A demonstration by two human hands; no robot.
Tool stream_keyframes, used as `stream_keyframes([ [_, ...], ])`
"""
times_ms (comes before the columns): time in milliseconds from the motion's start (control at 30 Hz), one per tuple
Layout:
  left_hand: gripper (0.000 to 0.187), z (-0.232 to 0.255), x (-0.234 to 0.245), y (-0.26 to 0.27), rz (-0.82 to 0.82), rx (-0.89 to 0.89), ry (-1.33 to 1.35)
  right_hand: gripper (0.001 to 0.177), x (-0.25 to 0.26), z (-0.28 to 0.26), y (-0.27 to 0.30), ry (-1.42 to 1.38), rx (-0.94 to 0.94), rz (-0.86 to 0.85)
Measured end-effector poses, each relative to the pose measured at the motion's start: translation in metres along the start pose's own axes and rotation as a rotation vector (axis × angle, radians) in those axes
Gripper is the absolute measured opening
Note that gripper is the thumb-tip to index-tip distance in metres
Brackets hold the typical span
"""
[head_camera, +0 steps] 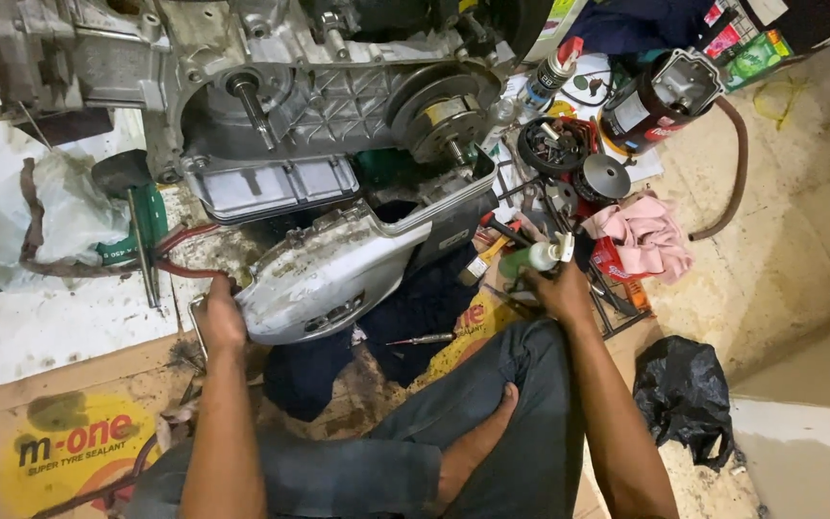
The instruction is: The person sits on the floor and cleans a silver metal engine cover using a green spray bottle and a brush. They repeatedly spray the surface and scrub it with the brush, focusing on removing residue from the edges and crevices.
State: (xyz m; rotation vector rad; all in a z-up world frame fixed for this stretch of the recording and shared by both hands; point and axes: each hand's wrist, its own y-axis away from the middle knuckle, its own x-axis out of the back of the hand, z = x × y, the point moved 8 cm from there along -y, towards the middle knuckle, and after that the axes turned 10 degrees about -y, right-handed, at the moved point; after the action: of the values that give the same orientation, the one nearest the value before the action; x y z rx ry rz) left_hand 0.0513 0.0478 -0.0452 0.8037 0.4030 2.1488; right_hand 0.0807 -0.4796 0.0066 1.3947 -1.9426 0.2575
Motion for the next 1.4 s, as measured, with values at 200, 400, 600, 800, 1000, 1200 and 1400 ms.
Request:
stream_keyframes([
  [200,0.046,0.010,0.009,0.019,0.005,0.031,0.029,0.050,-0.015,-0.027,0.042,0.625,-0.015,-0.246],
  [400,0.049,0.017,0.006,0.024,-0.014,0.013,0.044,0.044,-0.086,-0.028,0.005,0.616,0.089,-0.285],
  [600,0.052,0.013,0.009,0.020,-0.059,0.032,0.004,0.056,-0.120,-0.010,-0.019,0.403,-0.010,-0.320],
  [800,0.055,0.024,0.016,0.034,-0.074,0.053,-0.106,0.059,-0.107,-0.012,0.000,0.236,-0.001,-0.339],
  [1000,0.071,0.009,0.015,0.013,-0.119,0.109,-0.212,0.019,-0.097,-0.068,0.084,-0.171,0.136,-0.517],
  [1200,0.069,0.015,0.012,0.018,-0.134,0.099,-0.181,0.033,-0.075,-0.105,0.094,-0.170,0.181,-0.328],
  [1400,0.067,0.018,0.016,0.029,-0.120,0.053,-0.044,0.027,-0.062,-0.190,0.094,-0.345,0.531,-0.156],
])
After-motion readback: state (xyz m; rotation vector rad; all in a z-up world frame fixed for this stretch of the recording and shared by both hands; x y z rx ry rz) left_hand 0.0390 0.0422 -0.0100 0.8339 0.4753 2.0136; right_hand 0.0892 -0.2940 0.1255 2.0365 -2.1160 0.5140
